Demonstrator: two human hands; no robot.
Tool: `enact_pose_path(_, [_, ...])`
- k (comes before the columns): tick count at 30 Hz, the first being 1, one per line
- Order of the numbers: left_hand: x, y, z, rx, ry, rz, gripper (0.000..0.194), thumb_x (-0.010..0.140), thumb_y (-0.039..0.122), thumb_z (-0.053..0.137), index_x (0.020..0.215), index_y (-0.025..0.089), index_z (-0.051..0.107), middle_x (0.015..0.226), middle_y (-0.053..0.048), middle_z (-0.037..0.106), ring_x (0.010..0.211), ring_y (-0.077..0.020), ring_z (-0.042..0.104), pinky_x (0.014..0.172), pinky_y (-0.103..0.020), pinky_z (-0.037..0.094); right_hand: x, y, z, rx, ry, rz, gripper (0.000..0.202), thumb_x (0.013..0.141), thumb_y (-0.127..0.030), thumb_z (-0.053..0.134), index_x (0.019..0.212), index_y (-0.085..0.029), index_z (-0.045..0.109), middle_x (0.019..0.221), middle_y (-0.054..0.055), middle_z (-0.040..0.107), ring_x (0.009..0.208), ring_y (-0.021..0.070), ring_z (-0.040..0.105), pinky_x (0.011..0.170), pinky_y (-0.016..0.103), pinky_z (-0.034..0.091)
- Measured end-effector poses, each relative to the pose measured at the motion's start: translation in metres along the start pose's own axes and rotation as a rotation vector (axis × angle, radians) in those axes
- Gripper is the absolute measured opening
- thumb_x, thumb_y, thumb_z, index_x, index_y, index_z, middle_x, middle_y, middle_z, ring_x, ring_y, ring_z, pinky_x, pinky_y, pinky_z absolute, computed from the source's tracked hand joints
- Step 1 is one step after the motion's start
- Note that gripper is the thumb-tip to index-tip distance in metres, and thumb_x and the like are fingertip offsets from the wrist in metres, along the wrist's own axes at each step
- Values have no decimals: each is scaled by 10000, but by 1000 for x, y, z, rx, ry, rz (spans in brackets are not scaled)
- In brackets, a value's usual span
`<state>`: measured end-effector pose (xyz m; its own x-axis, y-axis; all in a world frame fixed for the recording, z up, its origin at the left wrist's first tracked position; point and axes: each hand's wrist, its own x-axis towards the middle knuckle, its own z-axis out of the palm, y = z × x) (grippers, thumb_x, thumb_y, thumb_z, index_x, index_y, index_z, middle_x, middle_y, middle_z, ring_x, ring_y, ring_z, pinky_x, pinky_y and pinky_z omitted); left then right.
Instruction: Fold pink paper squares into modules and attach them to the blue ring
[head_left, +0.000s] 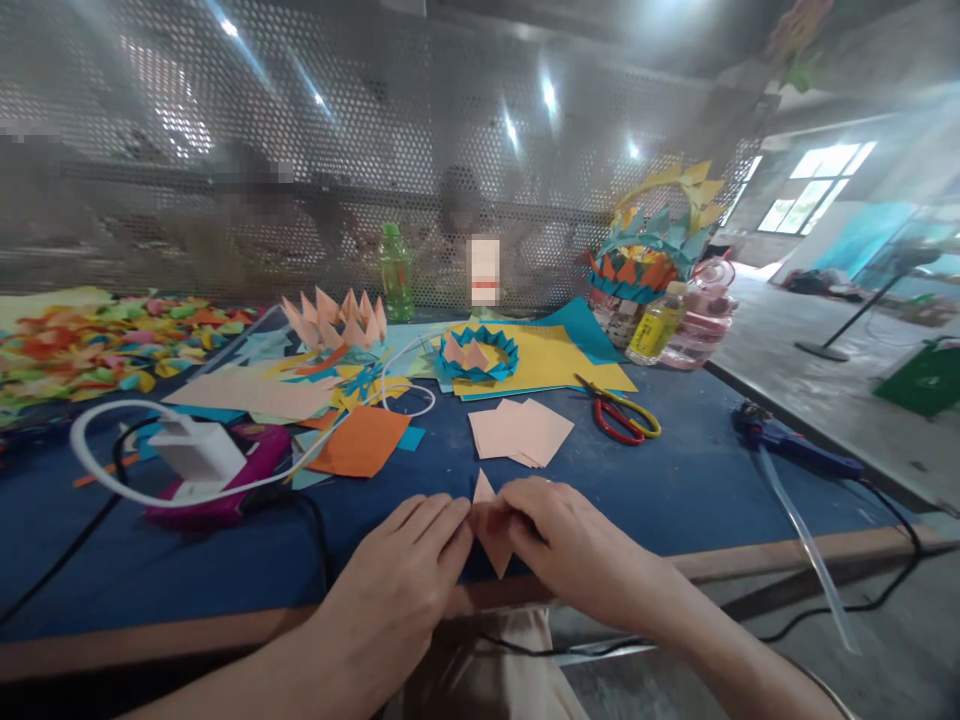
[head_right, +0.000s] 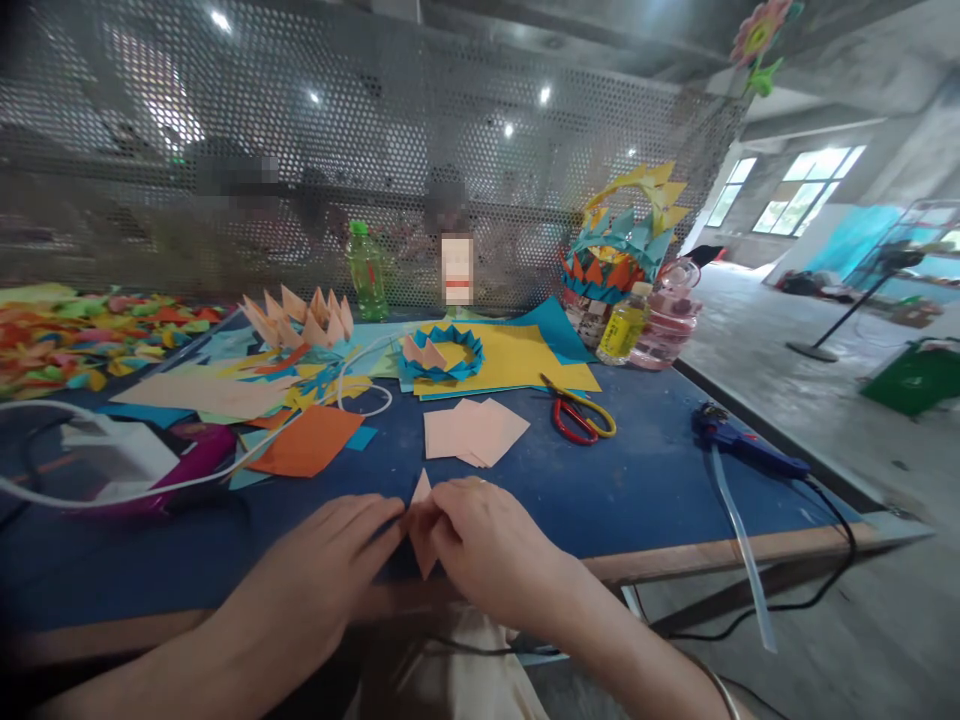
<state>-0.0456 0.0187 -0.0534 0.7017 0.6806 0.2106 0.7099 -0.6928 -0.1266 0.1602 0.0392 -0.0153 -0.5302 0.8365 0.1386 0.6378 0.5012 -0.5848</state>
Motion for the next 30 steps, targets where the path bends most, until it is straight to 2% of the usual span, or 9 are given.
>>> enact_pose_path(3, [3,2,2,-21,-41,19,557,699,32,435,1225,95,606,1228,-156,639,1166,-263,555,1011,-417,430,-11,2,-3,-9,-7,-74,293,807,43,479,884,-192,636,873,-5,662,826,133,594,761,233,437])
enact_pose_path(8, [9,6,4,9,-25,57,482,797,42,407,1235,75,603,1230,-170,643,1146,-264,577,978,-413,456,-21,12,3,-222,52,-243,201,898,-60,547,848,-215,663,877,15,620,855,167,540,762,283,442])
enact_pose_path(12, [3,15,-4,67,106,124,440,847,26,365,1181,97,644,1169,-125,687,1112,-235,601,977,-366,455,-23,14,7,-339,91,-279,143,838,-97,676,892,-228,660,950,7,612,885,180,513,768,308,437])
enact_pose_path(14, [-4,20,-10,81,167,165,461,854,14,348,1203,110,633,1208,-107,675,1169,-233,571,1029,-358,419,-23,13,7,-384,73,-284,148,817,-113,708,907,-211,644,973,8,619,902,187,506,785,321,436])
enact_pose_path(15, [-7,21,-12,64,190,140,463,856,17,346,1207,118,631,1223,-100,668,1184,-232,563,1047,-359,406,-23,13,7,-403,71,-292,147,813,-125,716,907,-205,638,977,7,624,906,189,505,794,326,434])
enact_pose_path(18, [-11,18,-14,-30,85,117,464,876,83,392,1292,166,580,1255,-82,650,1193,-234,564,1046,-366,424,-19,13,10,-445,95,-337,133,822,-175,722,916,-200,632,975,0,646,909,188,508,817,337,424])
enact_pose_path(23, [-1,2,-5,-97,143,143,325,924,106,409,1142,172,641,1170,-83,669,1090,-220,605,999,-370,457,-12,15,17,-529,162,-421,59,882,-149,641,941,-150,637,998,34,668,974,203,529,872,360,414])
enact_pose_path(26, [7,-6,-7,-148,127,158,240,943,175,454,1093,145,638,1117,-90,668,1049,-233,601,956,-390,478,-8,19,17,-480,190,-435,35,896,-153,624,927,-149,640,995,34,676,974,204,536,891,359,410])
enact_pose_path(30, [14,-9,-13,-129,194,242,222,964,231,478,1052,112,644,1029,-104,686,993,-243,615,893,-388,493,-4,31,12,-225,189,-457,88,930,-148,580,891,-185,650,990,4,691,963,172,549,930,340,406])
